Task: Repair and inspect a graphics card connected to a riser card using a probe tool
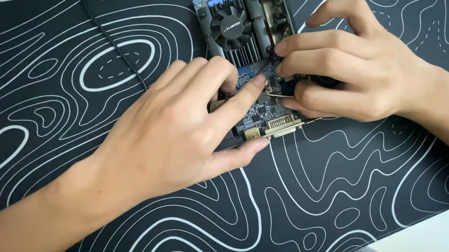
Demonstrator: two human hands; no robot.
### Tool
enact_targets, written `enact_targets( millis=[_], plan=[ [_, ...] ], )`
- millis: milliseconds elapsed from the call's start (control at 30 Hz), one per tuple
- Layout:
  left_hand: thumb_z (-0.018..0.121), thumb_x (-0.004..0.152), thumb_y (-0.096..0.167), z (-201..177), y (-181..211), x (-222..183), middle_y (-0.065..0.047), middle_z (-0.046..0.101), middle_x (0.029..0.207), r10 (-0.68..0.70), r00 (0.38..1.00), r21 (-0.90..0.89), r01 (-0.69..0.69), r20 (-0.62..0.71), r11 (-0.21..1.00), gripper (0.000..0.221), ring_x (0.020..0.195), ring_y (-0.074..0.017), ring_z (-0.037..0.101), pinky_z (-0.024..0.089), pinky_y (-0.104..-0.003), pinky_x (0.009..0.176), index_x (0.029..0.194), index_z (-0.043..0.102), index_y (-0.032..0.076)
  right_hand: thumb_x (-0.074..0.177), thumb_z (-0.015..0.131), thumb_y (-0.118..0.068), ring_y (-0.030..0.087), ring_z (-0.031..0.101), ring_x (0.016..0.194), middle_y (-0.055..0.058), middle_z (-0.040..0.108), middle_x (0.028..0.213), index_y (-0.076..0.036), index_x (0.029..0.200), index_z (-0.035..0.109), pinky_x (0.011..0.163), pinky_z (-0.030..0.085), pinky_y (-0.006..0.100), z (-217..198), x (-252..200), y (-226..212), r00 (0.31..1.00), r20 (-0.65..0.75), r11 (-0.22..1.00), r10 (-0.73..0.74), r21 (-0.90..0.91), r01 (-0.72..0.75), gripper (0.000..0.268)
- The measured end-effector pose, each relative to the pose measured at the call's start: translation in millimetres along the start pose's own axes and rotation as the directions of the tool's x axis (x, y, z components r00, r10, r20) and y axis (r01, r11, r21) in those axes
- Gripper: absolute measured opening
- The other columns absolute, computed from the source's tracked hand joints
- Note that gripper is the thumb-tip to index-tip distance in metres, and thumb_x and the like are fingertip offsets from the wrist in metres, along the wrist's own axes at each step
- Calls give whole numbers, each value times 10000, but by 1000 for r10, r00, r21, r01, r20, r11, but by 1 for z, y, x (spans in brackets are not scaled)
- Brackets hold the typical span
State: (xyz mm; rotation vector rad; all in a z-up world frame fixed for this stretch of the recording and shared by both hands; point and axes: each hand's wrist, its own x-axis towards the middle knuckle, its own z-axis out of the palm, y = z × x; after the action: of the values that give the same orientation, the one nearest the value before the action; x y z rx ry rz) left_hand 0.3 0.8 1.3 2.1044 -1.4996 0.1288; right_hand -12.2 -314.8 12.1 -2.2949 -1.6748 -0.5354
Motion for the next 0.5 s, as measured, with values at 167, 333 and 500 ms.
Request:
enact_targets(
  millis=[167,333,500],
  plan=[
    [931,1083,475,-1,1,0,-126,556,1140,-9,1000,-9,9,1,1000,681,964,-274,588,547,-438,864,1489,761,-45,1168,842,-128,382,806,1180,180,760,1210,-97,884,676,966,521,567,0,1,-2,1000,-3,999,3,-36,-3,331],
    [922,1083,471,0,1,1,-127,563,1151,-17,1000,-27,17,6,999,682,963,-280,584,546,-444,864,1490,754,-50,1167,847,-121,376,818,1194,158,785,1216,-98,910,701,940,497,552,0,1,-3,1000,-9,999,12,-52,-13,296],
    [893,1096,461,-2,0,2,-118,570,1150,-14,1000,-29,14,23,999,662,960,-266,579,546,-434,867,1500,761,-47,1156,859,-92,370,809,1179,164,779,1211,-96,883,669,914,475,552,1,0,-2,1000,-16,999,18,-34,-19,332]
  ],
)
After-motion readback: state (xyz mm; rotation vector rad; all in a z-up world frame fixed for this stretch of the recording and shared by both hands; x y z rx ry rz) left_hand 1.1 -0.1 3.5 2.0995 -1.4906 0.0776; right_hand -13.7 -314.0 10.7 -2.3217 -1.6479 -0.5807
